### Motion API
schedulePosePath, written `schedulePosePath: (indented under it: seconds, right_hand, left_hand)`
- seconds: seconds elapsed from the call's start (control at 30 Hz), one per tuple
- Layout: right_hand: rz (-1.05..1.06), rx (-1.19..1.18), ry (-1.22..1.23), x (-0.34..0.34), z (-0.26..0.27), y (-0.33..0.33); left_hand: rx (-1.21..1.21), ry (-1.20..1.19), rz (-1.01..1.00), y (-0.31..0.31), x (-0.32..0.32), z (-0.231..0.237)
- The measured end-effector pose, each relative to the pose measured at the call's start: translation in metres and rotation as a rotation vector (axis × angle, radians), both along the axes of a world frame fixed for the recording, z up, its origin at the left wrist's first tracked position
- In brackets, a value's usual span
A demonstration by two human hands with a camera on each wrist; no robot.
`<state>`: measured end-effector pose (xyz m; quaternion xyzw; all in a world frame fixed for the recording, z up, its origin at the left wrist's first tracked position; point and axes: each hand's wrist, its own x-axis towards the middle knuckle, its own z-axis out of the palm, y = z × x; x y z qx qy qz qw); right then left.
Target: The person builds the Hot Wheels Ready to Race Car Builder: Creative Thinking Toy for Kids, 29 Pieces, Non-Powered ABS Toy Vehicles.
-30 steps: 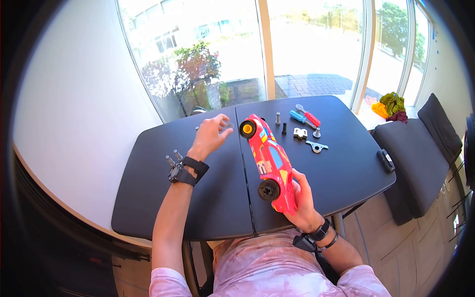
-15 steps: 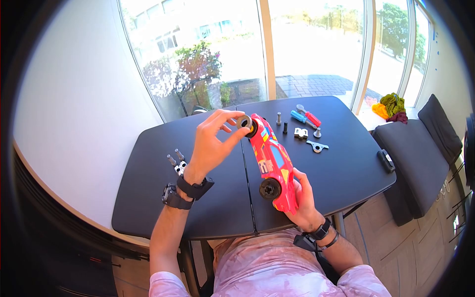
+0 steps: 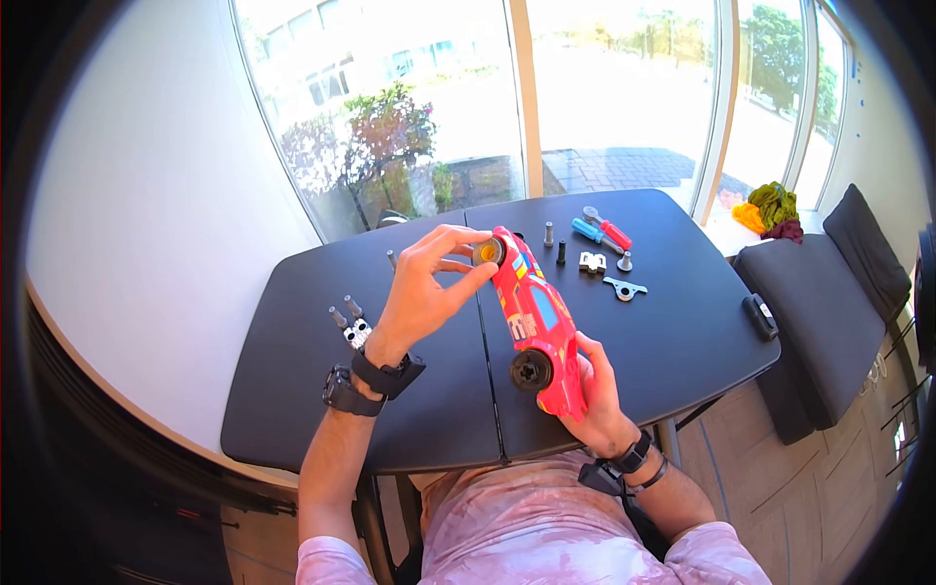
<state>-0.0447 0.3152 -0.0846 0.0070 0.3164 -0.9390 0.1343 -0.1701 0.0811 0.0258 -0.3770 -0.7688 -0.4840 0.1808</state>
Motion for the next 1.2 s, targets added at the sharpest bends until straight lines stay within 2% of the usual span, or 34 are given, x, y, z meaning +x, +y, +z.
schedulePosePath:
  seconds: [0.33,0.93,1.2]
  right_hand:
    - [0.036,-0.017,0.025,-0.001,-0.001,0.003]
    - [0.026,0.003,0.016,0.000,-0.002,0.002]
    - [0.050,-0.005,0.043,-0.002,-0.009,0.005]
  left_hand:
    - [0.193,-0.267,-0.182,-0.006,-0.010,-0.003]
    - [0.119,-0.224,-0.220,-0.009,-0.009,-0.001]
    - [0.062,-0.186,-0.179,-0.011,-0.011,-0.004]
